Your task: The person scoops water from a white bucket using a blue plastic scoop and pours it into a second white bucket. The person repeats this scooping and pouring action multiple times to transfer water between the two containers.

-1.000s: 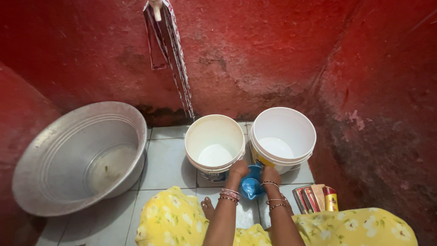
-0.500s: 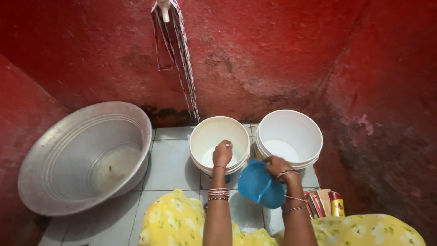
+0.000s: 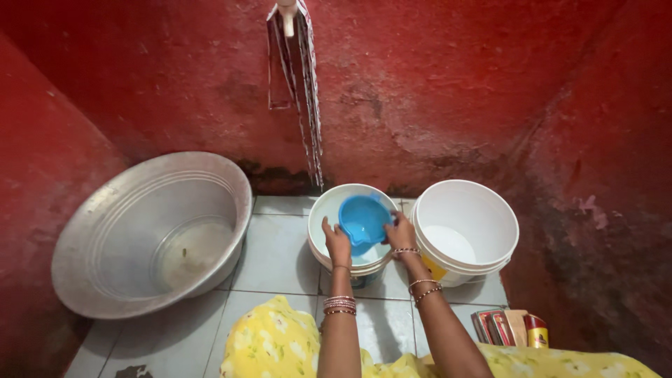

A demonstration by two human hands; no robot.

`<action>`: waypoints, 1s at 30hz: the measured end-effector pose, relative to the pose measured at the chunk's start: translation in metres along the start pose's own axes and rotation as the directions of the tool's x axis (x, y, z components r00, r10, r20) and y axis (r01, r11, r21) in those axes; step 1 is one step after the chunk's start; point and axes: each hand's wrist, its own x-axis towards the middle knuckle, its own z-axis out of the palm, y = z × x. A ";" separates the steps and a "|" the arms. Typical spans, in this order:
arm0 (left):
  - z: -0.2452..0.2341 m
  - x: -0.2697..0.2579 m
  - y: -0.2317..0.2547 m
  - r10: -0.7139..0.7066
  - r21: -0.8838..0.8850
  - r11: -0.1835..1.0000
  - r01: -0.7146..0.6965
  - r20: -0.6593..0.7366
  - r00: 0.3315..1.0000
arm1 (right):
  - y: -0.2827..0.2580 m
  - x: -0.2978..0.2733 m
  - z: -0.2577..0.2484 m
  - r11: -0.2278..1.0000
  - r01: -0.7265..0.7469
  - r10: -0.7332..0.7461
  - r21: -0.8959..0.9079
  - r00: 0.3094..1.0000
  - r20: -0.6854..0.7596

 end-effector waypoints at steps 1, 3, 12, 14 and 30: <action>0.001 0.002 -0.009 -0.035 0.010 0.999 0.035 -0.019 0.999 | 0.007 0.001 0.005 0.999 -0.050 0.050 -0.009 0.998 0.041; 0.003 0.007 -0.021 -0.106 0.028 0.994 0.108 -0.056 0.993 | 0.014 0.001 0.011 0.988 0.060 -0.068 -0.145 0.996 -0.051; 0.005 -0.015 0.001 0.265 0.199 0.946 -0.254 -0.025 0.964 | 0.019 -0.031 -0.001 0.934 0.341 -0.333 -0.105 0.939 0.086; 0.004 -0.027 0.010 0.293 0.324 0.896 -0.305 0.088 0.952 | 0.014 -0.043 -0.009 0.916 0.396 -0.392 -0.062 0.918 0.067; 0.065 0.047 0.005 -0.119 0.826 0.550 -0.122 0.222 0.968 | 0.081 -0.047 -0.066 0.710 -0.032 -0.316 -0.703 0.878 -0.359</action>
